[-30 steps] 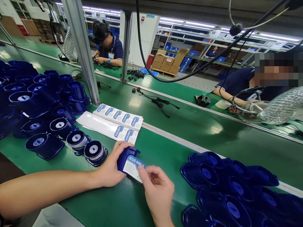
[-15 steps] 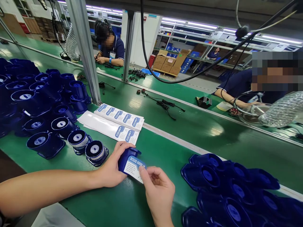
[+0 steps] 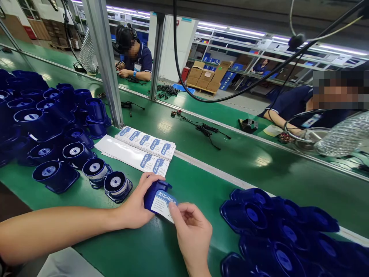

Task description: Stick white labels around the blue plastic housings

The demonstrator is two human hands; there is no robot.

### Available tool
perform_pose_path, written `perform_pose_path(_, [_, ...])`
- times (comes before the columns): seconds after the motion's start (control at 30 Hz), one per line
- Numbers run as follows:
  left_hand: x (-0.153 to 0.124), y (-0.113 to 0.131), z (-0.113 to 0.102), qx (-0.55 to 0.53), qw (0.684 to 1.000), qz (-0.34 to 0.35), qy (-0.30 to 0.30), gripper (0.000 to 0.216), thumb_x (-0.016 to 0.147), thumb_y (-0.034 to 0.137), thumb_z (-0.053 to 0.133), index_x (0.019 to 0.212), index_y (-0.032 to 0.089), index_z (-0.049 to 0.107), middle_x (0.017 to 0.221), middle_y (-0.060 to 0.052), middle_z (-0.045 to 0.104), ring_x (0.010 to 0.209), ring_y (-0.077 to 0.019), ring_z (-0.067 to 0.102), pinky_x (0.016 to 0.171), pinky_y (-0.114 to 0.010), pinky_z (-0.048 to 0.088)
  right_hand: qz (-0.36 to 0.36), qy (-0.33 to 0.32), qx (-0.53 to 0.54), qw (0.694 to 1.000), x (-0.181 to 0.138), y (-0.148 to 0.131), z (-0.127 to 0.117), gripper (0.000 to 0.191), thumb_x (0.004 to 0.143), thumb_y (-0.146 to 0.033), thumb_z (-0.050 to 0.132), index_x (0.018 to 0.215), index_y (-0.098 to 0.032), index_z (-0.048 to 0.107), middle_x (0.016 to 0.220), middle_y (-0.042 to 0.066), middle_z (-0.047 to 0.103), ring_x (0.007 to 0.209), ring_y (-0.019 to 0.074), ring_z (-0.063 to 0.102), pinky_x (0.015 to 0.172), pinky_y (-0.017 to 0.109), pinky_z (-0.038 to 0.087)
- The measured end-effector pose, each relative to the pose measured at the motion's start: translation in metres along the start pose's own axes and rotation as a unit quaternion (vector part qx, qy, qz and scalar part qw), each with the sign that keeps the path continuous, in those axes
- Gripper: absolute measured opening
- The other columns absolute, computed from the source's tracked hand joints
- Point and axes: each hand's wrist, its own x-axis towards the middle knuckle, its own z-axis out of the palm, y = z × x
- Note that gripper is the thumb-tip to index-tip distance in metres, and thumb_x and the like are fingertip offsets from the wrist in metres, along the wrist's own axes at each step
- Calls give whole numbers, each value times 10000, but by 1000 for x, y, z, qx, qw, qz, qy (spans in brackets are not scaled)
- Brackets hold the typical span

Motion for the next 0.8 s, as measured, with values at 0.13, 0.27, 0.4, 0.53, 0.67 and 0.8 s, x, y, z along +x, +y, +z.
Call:
perform_pose_path(0.13, [0, 1, 1, 1, 1000, -3, -1, 917, 616, -137, 623, 1389, 341, 501, 1347, -66, 379, 1268, -284, 559, 1133, -478, 473, -20, -3, -16, 1000, 0, -1, -1, 332, 722, -418, 949, 697, -182, 717, 683, 35, 661, 586, 156, 603, 529, 226, 538])
perform_pose_path(0.27, [0, 1, 0, 0, 1000, 2, -1, 920, 615, -130, 630, 1389, 350, 497, 1340, -60, 381, 1271, -282, 553, 1139, -478, 461, -43, -6, -28, 999, 0, 0, 0, 324, 751, -416, 927, 700, -184, 707, 683, 31, 654, 584, 162, 602, 526, 238, 529])
perform_pose_path(0.4, [0, 0, 0, 1, 1000, 5, -2, 897, 625, -119, 635, 1383, 343, 503, 1338, -60, 387, 1270, -281, 551, 1137, -472, 461, -92, -15, -87, 992, 1, -4, -1, 311, 823, -432, 871, 711, -201, 695, 677, 21, 647, 547, 151, 553, 483, 250, 454])
perform_pose_path(0.53, [0, 0, 1, 0, 1000, 11, -1, 880, 630, -114, 638, 1376, 334, 506, 1340, -64, 396, 1262, -280, 554, 1136, -471, 464, -217, -39, -243, 945, 9, -16, -10, 363, 921, -434, 779, 652, -221, 660, 611, 8, 613, 499, 144, 477, 497, 299, 377])
perform_pose_path(0.67, [0, 1, 2, -1, 1000, 10, -7, 884, 621, -122, 625, 1371, 332, 511, 1347, -70, 380, 1294, -288, 528, 1137, -476, 466, -187, -23, -266, 946, 20, -17, -19, 288, 896, -505, 782, 929, -230, 705, 857, 66, 731, 710, 227, 645, 640, 344, 510])
perform_pose_path(0.8, [-4, 2, 3, 25, 999, 26, -37, 939, 591, -138, 598, 1395, 338, 508, 1369, -77, 357, 1340, -292, 486, 1175, -479, 442, -47, -117, -108, 986, 22, -8, -11, 571, 893, -537, 773, 1334, -227, 585, 1314, 155, 698, 1161, 323, 681, 934, 457, 587])
